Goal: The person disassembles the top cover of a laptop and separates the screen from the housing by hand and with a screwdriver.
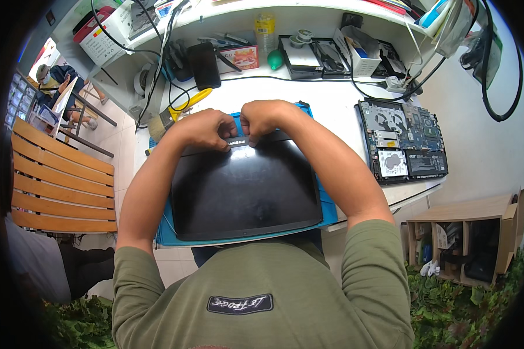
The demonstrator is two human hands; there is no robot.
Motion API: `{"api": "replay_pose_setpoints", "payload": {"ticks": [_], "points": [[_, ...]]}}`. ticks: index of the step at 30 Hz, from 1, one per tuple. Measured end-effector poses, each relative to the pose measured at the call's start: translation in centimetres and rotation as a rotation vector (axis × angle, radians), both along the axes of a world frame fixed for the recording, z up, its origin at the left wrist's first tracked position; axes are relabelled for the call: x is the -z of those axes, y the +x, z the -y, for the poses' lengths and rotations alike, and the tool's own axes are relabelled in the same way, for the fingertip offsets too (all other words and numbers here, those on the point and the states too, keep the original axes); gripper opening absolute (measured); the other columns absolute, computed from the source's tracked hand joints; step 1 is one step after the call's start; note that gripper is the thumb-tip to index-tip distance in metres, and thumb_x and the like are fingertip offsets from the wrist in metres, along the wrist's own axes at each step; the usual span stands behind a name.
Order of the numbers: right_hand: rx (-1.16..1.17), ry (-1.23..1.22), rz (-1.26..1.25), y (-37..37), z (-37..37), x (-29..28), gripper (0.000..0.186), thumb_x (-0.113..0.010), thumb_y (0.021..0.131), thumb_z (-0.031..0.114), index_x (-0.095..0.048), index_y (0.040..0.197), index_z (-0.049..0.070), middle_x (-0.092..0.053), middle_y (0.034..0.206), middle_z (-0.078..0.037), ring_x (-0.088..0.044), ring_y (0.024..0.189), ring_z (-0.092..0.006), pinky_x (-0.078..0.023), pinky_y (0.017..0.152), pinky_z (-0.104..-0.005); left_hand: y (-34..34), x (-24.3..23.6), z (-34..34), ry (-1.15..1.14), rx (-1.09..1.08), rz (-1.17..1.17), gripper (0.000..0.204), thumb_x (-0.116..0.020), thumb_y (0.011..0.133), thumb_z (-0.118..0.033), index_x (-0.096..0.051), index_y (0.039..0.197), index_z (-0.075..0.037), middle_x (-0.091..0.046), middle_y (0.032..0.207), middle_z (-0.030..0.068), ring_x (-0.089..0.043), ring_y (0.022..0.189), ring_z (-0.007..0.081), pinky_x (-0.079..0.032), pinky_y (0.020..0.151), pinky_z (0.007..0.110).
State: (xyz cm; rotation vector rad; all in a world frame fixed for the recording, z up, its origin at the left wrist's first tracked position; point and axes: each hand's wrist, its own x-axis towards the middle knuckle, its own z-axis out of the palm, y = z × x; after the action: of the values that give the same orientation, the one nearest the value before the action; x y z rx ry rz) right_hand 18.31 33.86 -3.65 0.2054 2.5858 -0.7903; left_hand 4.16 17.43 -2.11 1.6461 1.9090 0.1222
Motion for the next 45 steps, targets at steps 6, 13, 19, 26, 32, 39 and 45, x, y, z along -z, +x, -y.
{"api": "replay_pose_setpoints", "payload": {"ticks": [6,13,19,26,32,39,45], "points": [[-0.014,-0.001,0.082,-1.0,-0.4,0.4,0.040,-0.096,0.072,0.021,-0.079,0.104,0.005,-0.080,0.103,-0.011,-0.074,0.098,-0.0274,-0.057,0.089,-0.0416,-0.2,1.5,-1.5,-0.031,-0.015,0.090,0.035,-0.087,0.080,-0.022,-0.078,0.109,-0.006,-0.079,0.098,0.0066,-0.073,0.092,0.0203,-0.057,0.086,0.036],[-0.031,-0.002,0.059,-1.8,-1.1,2.0,0.040,-0.097,0.072,0.023,-0.078,0.101,0.004,-0.079,0.098,-0.009,-0.072,0.094,-0.0255,-0.056,0.085,-0.0406,-0.4,2.3,-2.9,-0.039,-0.025,0.080,0.021,-0.086,0.083,-0.019,-0.080,0.098,-0.006,-0.079,0.092,0.0051,-0.072,0.088,0.0184,-0.056,0.085,0.035],[-0.036,0.006,0.090,-2.2,-1.9,2.7,0.044,-0.098,0.070,0.029,-0.077,0.098,0.003,-0.076,0.090,-0.010,-0.070,0.077,-0.0277,-0.058,0.069,-0.0401,-0.6,2.6,-3.3,-0.001,-0.074,0.188,0.021,-0.091,0.079,-0.019,-0.082,0.094,-0.007,-0.080,0.088,0.0050,-0.071,0.084,0.0162,-0.055,0.084,0.033],[-0.031,-0.031,0.091,-2.1,-1.6,1.6,0.045,-0.099,0.067,0.029,-0.080,0.098,0.002,-0.079,0.094,-0.012,-0.073,0.083,-0.0270,-0.061,0.070,-0.0391,-0.7,3.0,-2.9,0.020,-0.143,0.262,0.017,-0.093,0.076,-0.014,-0.084,0.090,-0.008,-0.079,0.085,0.0011,-0.070,0.081,0.0113,-0.056,0.082,0.031],[0.021,-0.027,0.076,-1.7,-1.6,1.8,0.045,-0.098,0.065,0.027,-0.080,0.097,0.001,-0.078,0.091,-0.014,-0.073,0.079,-0.0274,-0.060,0.070,-0.0395,-0.1,3.1,-2.9,0.035,-0.182,0.256,0.016,-0.092,0.075,-0.011,-0.084,0.088,-0.007,-0.080,0.084,0.0019,-0.070,0.081,0.0116,-0.056,0.081,0.031],[0.000,-0.014,0.041,-1.8,-1.6,2.6,0.044,-0.098,0.066,0.027,-0.079,0.095,0.001,-0.074,0.083,-0.012,-0.071,0.077,-0.0278,-0.058,0.070,-0.0405,-0.2,3.1,-2.9,0.034,-0.151,0.270,0.018,-0.092,0.073,-0.010,-0.084,0.089,-0.006,-0.080,0.084,0.0030,-0.070,0.081,0.0134,-0.056,0.082,0.032],[0.019,0.024,0.117,-2.0,-1.1,2.2,0.034,-0.096,0.067,0.025,-0.080,0.092,0.009,-0.080,0.093,-0.007,-0.072,0.091,-0.0229,-0.054,0.082,-0.0402,-0.2,2.9,-2.9,0.007,-0.165,0.323,0.017,-0.090,0.073,-0.009,-0.083,0.088,-0.006,-0.079,0.084,0.0029,-0.069,0.082,0.0135,-0.055,0.084,0.031]]}}
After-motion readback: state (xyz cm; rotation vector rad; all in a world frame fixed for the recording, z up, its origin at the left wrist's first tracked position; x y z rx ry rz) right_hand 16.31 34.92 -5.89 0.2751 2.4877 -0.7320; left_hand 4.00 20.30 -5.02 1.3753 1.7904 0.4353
